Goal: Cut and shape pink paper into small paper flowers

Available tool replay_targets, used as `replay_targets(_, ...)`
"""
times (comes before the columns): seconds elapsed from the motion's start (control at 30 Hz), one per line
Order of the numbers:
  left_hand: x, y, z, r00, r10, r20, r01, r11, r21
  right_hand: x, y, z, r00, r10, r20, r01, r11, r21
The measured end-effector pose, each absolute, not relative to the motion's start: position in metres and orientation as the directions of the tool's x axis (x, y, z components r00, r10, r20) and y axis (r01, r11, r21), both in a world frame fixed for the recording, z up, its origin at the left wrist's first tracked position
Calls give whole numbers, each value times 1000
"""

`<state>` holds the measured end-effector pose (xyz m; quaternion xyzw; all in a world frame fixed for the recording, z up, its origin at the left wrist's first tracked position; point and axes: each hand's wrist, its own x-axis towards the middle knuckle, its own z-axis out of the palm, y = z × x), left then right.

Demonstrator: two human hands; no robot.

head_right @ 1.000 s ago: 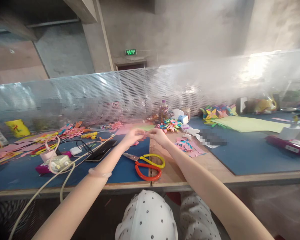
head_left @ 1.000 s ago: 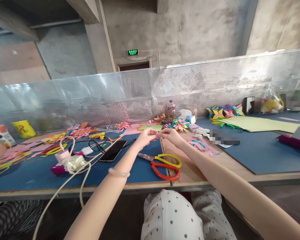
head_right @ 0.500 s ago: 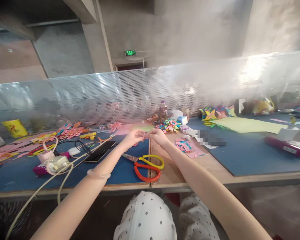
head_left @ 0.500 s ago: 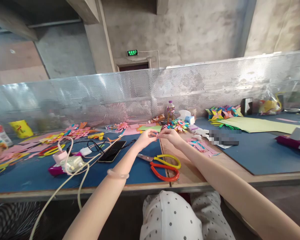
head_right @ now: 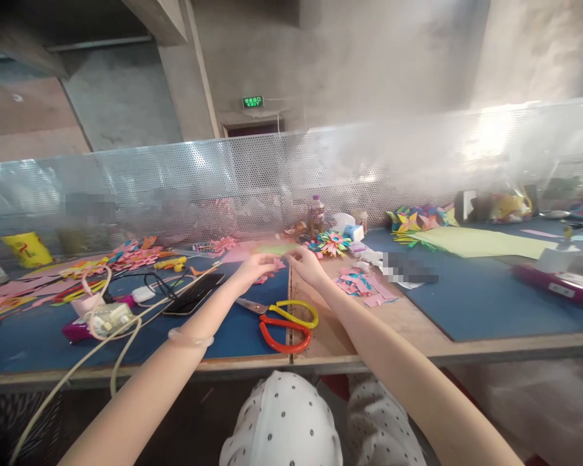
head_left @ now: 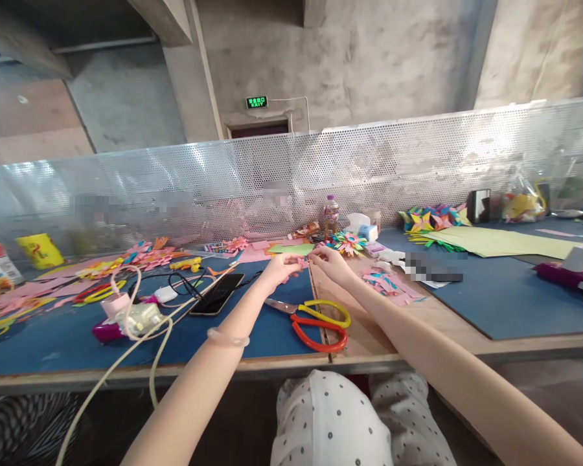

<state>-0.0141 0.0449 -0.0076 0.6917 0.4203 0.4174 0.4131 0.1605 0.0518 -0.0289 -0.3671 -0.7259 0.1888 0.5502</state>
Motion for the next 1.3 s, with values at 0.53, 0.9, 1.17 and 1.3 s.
replay_targets(0.53, -16, 43, -7, 292, 936, 198, 147, -249, 957, 154, 43, -27, -378, 405, 832, 685, 727, -43)
replay_targets(0.9, -16, 41, -6, 299, 936, 184, 125, -230, 965, 151, 45, -30, -365, 403, 839, 728, 685, -13)
replay_targets(1.17, -15, 40, -5, 313, 933, 177, 84, -213, 973, 150, 43, -31, -382, 394, 836, 792, 606, 76)
replay_targets(1.3, -15, 39, -4, 312, 937, 158, 74, -190, 979, 149, 43, -31, -387, 416, 823, 799, 597, 74)
